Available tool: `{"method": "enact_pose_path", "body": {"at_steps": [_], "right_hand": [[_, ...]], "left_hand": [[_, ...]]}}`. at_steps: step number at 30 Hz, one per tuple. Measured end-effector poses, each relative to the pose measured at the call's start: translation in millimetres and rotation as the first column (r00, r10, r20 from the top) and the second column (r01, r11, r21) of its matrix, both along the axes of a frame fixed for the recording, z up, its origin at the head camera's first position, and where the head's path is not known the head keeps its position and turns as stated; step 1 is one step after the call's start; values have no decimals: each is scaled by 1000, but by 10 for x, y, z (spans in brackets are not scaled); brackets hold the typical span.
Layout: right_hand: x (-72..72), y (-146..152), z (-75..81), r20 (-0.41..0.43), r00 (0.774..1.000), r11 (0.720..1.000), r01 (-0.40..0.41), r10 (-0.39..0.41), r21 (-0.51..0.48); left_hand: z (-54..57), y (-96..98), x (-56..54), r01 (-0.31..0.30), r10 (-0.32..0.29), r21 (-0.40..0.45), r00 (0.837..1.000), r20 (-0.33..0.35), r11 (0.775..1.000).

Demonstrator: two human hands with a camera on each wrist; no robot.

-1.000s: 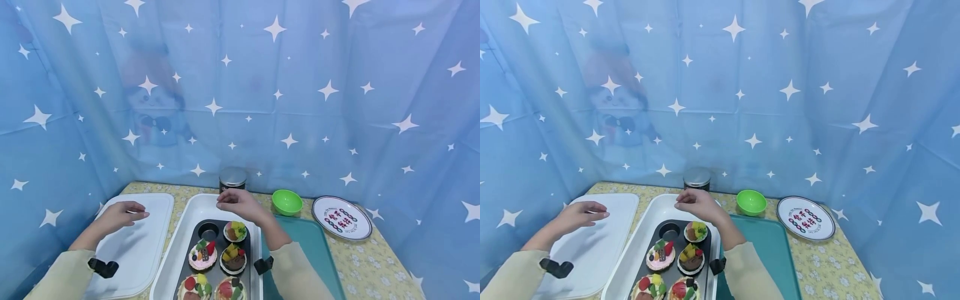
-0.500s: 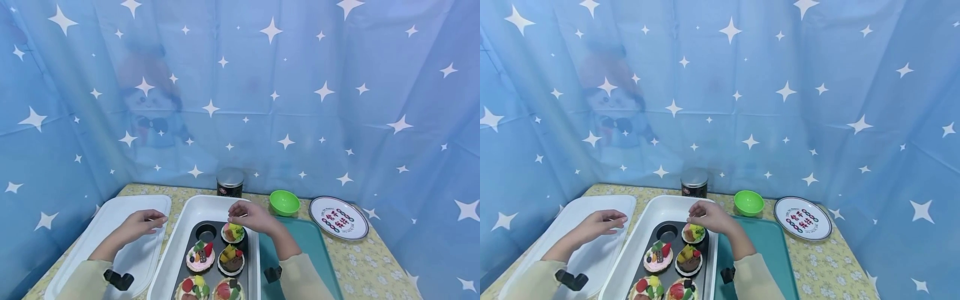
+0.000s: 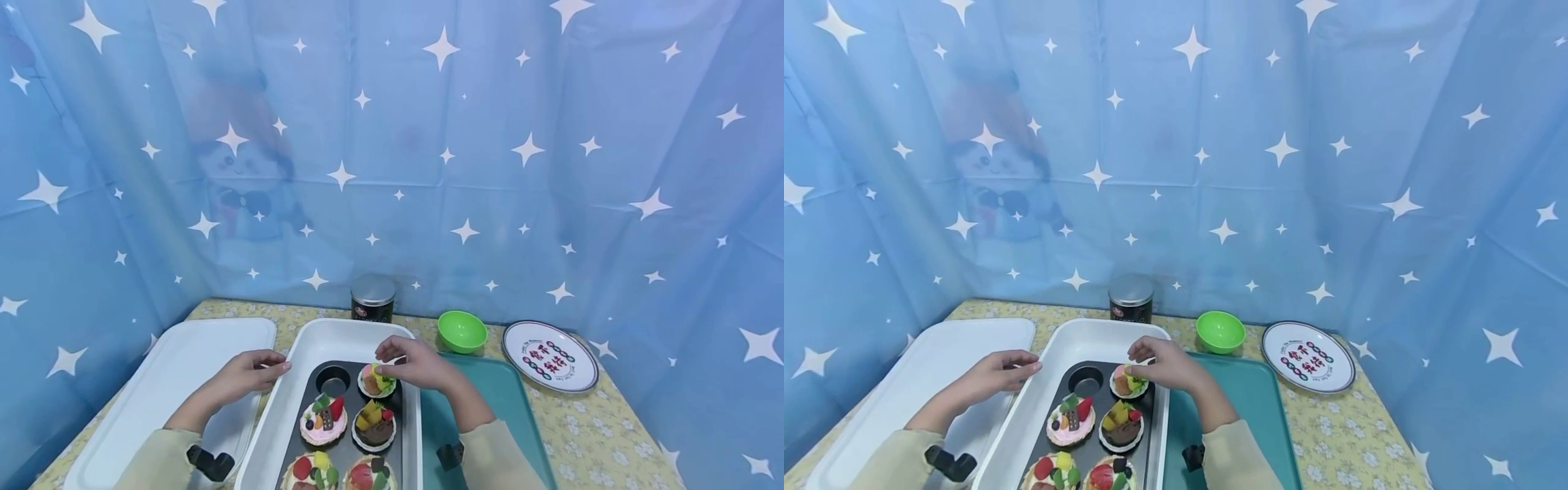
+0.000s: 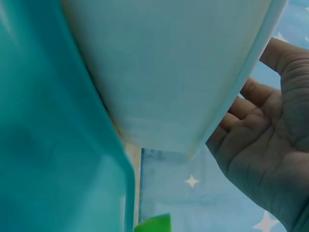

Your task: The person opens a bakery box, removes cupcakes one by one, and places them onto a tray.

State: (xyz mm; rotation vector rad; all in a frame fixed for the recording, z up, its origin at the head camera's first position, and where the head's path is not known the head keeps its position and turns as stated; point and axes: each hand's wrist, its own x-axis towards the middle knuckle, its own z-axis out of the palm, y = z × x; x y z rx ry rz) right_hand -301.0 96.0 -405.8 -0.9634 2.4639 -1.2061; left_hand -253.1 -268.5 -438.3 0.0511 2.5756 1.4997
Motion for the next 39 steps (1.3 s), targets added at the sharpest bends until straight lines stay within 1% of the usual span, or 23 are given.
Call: {"method": "enact_pose_path", "body": {"at_steps": [3, 6, 9, 13, 15, 18, 20, 23, 26, 31, 35, 39], "right_hand": [[2, 7, -9, 5, 1000, 1000, -3, 3, -4], [4, 5, -35, 7, 1000, 1000, -10, 10, 25], [3, -9, -79, -7, 1000, 996, -24, 25, 82], [11, -25, -104, -33, 999, 989, -32, 37, 146], [17, -34, -110, -43, 998, 985, -29, 37, 170], [31, -46, -120, -52, 998, 981, -25, 35, 190], [40, -48, -126, -61, 998, 980, -18, 31, 197], [59, -43, -135, -77, 997, 979, -4, 20, 202], [74, -45, -148, -98, 995, 979, -1, 22, 205], [88, -40, -168, -124, 992, 980, -10, 35, 201], [87, -25, -159, -136, 990, 978, -16, 45, 207], [102, -20, -116, -167, 985, 965, -6, 51, 261]], "left_hand": [[-2, 3, -9, 17, -17, 15, 1000, -2, 1000], [-21, 19, -23, 39, -39, 19, 999, 8, 999], [-45, 51, -21, 59, -59, -14, 998, 16, 998], [-68, 102, -11, 69, -69, -48, 998, 12, 996], [-81, 115, -5, 72, -71, -26, 997, 15, 997], [-110, 116, -3, 84, -84, 31, 996, 19, 996], [-135, 109, -5, 89, -91, 76, 995, 27, 993], [-180, 94, -8, 97, -102, 117, 994, 36, 988], [-217, 72, -3, 128, -137, 174, 990, 42, 976], [-244, 46, 5, 211, -230, 278, 973, 35, 937], [-251, 35, 3, 235, -254, 303, 967, 26, 924], [-273, 7, -1, 261, -275, 331, 961, -3, 907]]}}
